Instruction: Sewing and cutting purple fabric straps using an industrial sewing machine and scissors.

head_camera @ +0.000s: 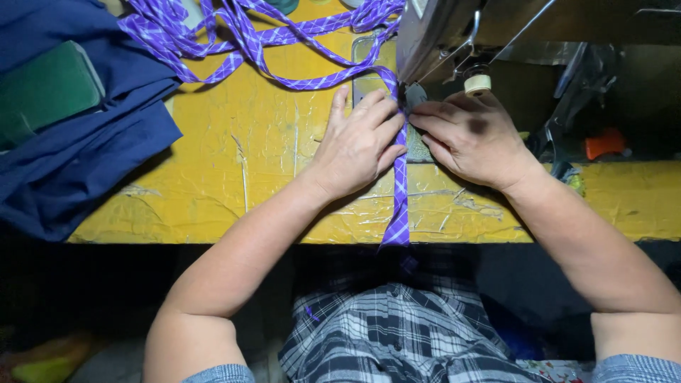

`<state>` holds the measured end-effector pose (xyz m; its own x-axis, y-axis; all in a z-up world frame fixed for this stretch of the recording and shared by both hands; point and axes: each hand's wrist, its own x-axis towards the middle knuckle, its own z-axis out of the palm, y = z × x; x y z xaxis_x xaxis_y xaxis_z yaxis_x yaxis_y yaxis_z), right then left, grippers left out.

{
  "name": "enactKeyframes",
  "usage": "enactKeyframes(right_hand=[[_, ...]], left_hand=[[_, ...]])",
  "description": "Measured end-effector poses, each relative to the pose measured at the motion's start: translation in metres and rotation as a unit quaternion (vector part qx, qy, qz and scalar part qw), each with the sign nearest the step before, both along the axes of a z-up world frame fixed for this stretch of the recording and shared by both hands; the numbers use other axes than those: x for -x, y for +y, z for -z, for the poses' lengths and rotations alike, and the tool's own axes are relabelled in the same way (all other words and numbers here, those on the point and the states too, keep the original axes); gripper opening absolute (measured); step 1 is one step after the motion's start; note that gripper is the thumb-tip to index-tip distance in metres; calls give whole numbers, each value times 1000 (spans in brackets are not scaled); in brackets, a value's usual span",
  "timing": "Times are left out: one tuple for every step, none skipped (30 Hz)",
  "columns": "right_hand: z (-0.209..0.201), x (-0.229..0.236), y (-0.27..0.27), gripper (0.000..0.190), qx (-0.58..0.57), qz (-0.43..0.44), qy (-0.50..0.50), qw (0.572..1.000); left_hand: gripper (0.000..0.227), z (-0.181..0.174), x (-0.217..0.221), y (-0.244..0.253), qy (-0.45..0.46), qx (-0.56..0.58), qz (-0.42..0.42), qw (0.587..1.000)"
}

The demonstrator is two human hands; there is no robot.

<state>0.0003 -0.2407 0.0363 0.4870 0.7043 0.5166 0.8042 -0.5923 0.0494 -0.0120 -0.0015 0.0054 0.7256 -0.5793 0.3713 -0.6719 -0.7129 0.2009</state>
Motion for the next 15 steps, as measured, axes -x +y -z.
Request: enactKeyframes(right_hand=[[0, 0, 0, 21, 0, 1, 0, 1000], [0, 1, 0, 21, -2, 4, 1, 1000], [0, 2, 0, 21, -4, 5, 2, 1000], [-1, 3, 0, 19, 1, 7, -6, 1000], [-2, 4, 0, 17, 7, 9, -15, 1000], [-1, 3, 0, 17, 6, 10, -15, 1000], [0, 3, -1, 17, 6, 13, -22, 1000], [2, 2, -1, 17, 7, 14, -29, 999], [1, 3, 0, 17, 7, 14, -29, 999], [0, 3, 1, 18, 12, 20, -29, 999], [-1, 3, 1, 18, 17, 27, -29, 999], [-1, 3, 0, 18, 17, 28, -28, 999], [1, 2, -1, 19, 9, 27, -24, 999], [2, 3, -2, 19, 1, 25, -19, 999], [0, 3, -3, 19, 1, 27, -17, 999]], left_hand=[[44, 4, -1, -1, -24, -1, 4, 1000], [41, 8, -2, -1, -47, -2, 10, 999], [41, 8, -1, -2, -46, -5, 11, 999], [41, 9, -1, -3, -58, -7, 9, 998], [40, 9, 0, -4, -71, -10, 8, 997], [40, 11, 0, -6, -71, -10, 9, 997], [39, 12, 0, -7, -77, -10, 7, 997], [37, 13, 1, -7, -83, -10, 4, 997], [37, 14, 1, -8, -83, -10, 3, 997], [36, 14, 1, -8, -86, -8, 4, 996], [34, 14, 0, -9, -89, -7, 5, 996], [34, 14, -1, -9, -88, -6, 7, 996], [33, 15, -2, -9, -89, -2, 7, 996], [33, 16, -2, -9, -90, 3, 7, 996], [33, 15, -2, -8, -88, 3, 9, 996]])
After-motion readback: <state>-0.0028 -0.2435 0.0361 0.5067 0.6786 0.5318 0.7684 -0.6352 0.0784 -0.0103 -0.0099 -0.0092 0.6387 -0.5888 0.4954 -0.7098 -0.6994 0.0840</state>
